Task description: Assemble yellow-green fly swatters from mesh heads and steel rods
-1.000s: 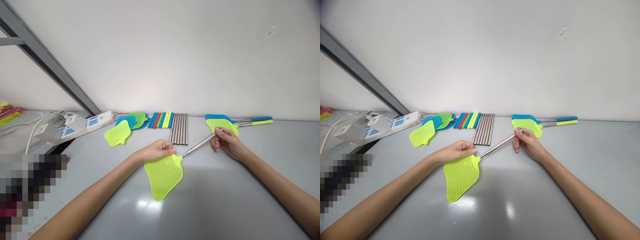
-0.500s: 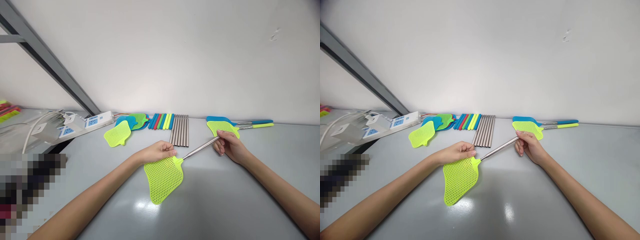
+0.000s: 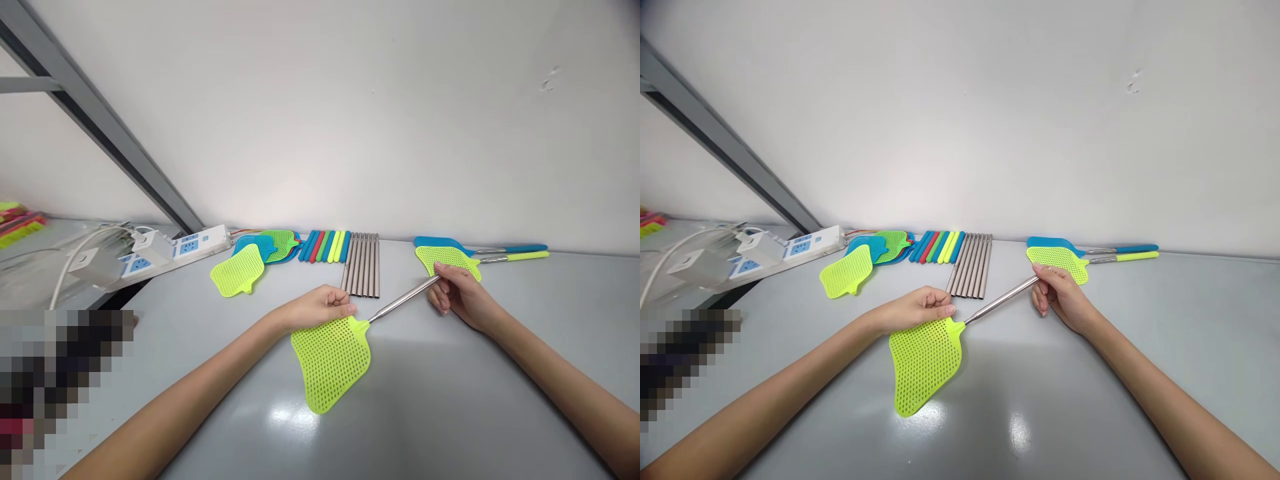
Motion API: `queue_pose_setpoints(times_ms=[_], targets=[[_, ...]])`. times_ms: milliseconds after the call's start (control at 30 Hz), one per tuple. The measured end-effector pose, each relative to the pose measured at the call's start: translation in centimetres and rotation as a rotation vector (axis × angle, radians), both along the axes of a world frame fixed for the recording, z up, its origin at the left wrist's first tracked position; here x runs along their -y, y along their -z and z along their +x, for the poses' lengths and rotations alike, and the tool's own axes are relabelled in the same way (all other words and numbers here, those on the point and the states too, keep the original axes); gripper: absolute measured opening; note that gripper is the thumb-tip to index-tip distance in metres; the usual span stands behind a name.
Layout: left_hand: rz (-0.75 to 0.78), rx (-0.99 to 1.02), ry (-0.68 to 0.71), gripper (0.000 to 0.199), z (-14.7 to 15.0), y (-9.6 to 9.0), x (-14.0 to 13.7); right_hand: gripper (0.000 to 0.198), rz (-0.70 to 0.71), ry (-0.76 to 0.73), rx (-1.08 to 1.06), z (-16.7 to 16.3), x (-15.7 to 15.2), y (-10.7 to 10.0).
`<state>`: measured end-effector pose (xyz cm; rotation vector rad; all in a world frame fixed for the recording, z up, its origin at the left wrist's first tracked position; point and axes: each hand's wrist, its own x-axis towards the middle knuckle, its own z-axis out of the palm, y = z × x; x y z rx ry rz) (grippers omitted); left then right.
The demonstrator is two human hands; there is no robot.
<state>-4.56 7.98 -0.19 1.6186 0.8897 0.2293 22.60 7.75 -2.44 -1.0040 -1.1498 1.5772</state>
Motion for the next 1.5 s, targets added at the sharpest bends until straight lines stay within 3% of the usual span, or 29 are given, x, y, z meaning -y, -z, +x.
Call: queue_pose_setpoints(times_ms=[300,600,733,900,1000,1267,1500], targets=[[-0.014,0.033,0.051,0.037,-0.1,-0.1,-0.2,0.037,0.040,-0.091,0.212,1.4,-0.4,-1.6],[0.013,-0.019,0.173,0.037,-0.4,-0.3,-0.1,0.031,0.109,-0.389,0.603,2.9,-0.4,-4.0],[0.207,-0.093,0.167,0.036,-0.1,-0.7,0.6,0.028,0.114,-0.423,0.726,3.3,-0.5,-4.1],[0.624,-0.317,0.101,0.033,0.3,-0.8,1.6,0.025,0.093,-0.472,0.765,2.9,-0.4,-4.3],[0.780,-0.426,0.072,0.038,0.6,-0.3,1.8,0.023,0.101,-0.541,0.823,2.3,-0.2,-4.4],[0.877,-0.509,-0.014,0.049,1.1,0.8,2.0,0.027,0.014,-0.639,0.839,0.3,1.0,-4.0],[0.934,-0.460,-0.020,0.055,0.7,1.4,2.0,0.034,0.048,-0.750,0.802,-0.8,1.6,-4.2]])
